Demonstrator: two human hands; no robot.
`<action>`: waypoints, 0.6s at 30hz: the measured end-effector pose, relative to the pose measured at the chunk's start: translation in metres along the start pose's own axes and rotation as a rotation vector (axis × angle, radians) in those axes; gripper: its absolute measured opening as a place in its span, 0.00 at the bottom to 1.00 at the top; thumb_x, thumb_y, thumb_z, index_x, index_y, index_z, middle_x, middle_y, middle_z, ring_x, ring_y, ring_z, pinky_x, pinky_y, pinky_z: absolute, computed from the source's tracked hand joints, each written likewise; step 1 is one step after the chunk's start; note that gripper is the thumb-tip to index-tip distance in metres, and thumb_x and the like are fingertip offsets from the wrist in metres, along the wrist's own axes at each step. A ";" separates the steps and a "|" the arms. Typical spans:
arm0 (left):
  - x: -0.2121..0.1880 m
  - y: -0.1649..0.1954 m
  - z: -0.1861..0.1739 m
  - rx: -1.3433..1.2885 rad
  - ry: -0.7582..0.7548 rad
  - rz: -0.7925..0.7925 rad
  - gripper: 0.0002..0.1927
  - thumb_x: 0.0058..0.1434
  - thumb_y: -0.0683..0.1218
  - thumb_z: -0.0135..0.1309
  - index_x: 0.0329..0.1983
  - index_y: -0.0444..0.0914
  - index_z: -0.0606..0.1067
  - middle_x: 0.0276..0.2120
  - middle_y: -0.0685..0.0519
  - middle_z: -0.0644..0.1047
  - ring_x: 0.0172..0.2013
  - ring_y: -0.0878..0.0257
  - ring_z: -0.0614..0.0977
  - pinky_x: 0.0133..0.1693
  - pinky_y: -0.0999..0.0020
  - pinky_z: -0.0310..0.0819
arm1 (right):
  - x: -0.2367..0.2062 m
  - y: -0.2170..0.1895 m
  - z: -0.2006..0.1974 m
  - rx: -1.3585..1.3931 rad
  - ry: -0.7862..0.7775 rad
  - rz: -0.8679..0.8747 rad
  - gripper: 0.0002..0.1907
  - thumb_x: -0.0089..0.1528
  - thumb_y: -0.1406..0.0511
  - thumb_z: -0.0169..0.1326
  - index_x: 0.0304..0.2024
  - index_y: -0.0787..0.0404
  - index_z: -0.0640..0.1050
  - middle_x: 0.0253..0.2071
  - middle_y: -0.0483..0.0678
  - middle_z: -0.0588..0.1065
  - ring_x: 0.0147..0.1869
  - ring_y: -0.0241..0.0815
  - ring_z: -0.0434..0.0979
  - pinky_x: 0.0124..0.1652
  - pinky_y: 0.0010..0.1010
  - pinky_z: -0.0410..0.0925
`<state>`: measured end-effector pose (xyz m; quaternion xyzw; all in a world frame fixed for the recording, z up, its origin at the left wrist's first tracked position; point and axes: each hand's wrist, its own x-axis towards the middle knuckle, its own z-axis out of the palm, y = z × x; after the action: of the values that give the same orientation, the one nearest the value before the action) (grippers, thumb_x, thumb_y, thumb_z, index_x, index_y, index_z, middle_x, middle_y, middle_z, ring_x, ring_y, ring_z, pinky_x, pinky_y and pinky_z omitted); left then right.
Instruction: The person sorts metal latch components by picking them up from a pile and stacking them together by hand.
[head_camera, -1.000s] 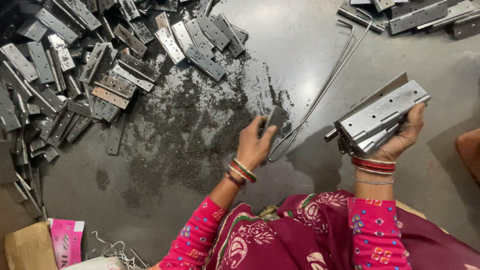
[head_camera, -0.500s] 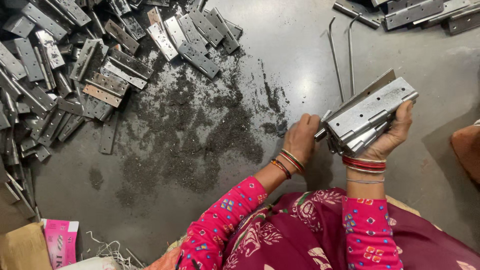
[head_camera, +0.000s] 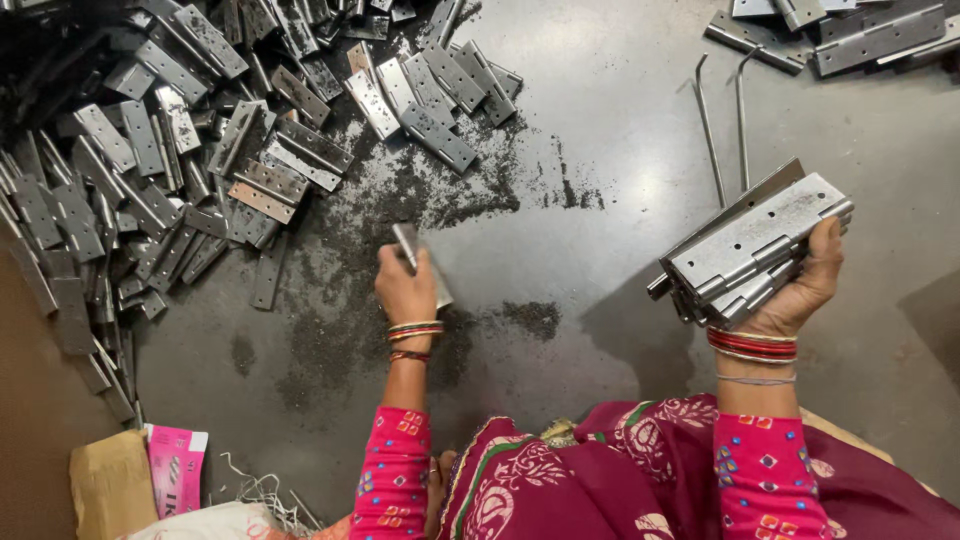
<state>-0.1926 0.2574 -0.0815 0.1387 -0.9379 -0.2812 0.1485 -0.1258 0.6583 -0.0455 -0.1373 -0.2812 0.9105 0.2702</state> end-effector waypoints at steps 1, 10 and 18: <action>-0.002 0.017 0.013 -0.095 -0.007 0.013 0.15 0.62 0.49 0.60 0.45 0.36 0.72 0.34 0.43 0.82 0.34 0.49 0.85 0.35 0.55 0.79 | -0.002 0.001 0.001 -0.016 0.006 -0.002 0.20 0.70 0.55 0.60 0.58 0.59 0.76 0.53 0.47 0.76 0.55 0.42 0.77 0.58 0.34 0.75; -0.001 0.196 0.152 -0.008 -0.451 0.378 0.13 0.62 0.49 0.56 0.43 0.37 0.69 0.30 0.43 0.81 0.29 0.45 0.84 0.33 0.52 0.81 | -0.005 0.018 0.002 -0.080 -0.025 0.031 0.21 0.67 0.56 0.64 0.57 0.60 0.76 0.54 0.48 0.76 0.57 0.43 0.78 0.57 0.32 0.76; 0.066 0.006 0.041 0.207 -0.131 -0.081 0.17 0.57 0.50 0.62 0.45 0.40 0.70 0.31 0.39 0.81 0.33 0.40 0.84 0.36 0.46 0.79 | 0.005 0.019 -0.019 -0.056 -0.036 0.018 0.22 0.68 0.56 0.64 0.58 0.62 0.76 0.55 0.47 0.76 0.56 0.42 0.77 0.59 0.32 0.76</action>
<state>-0.2692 0.2597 -0.0978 0.1724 -0.9632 -0.1970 0.0605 -0.1305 0.6566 -0.0721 -0.1310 -0.3102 0.9069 0.2531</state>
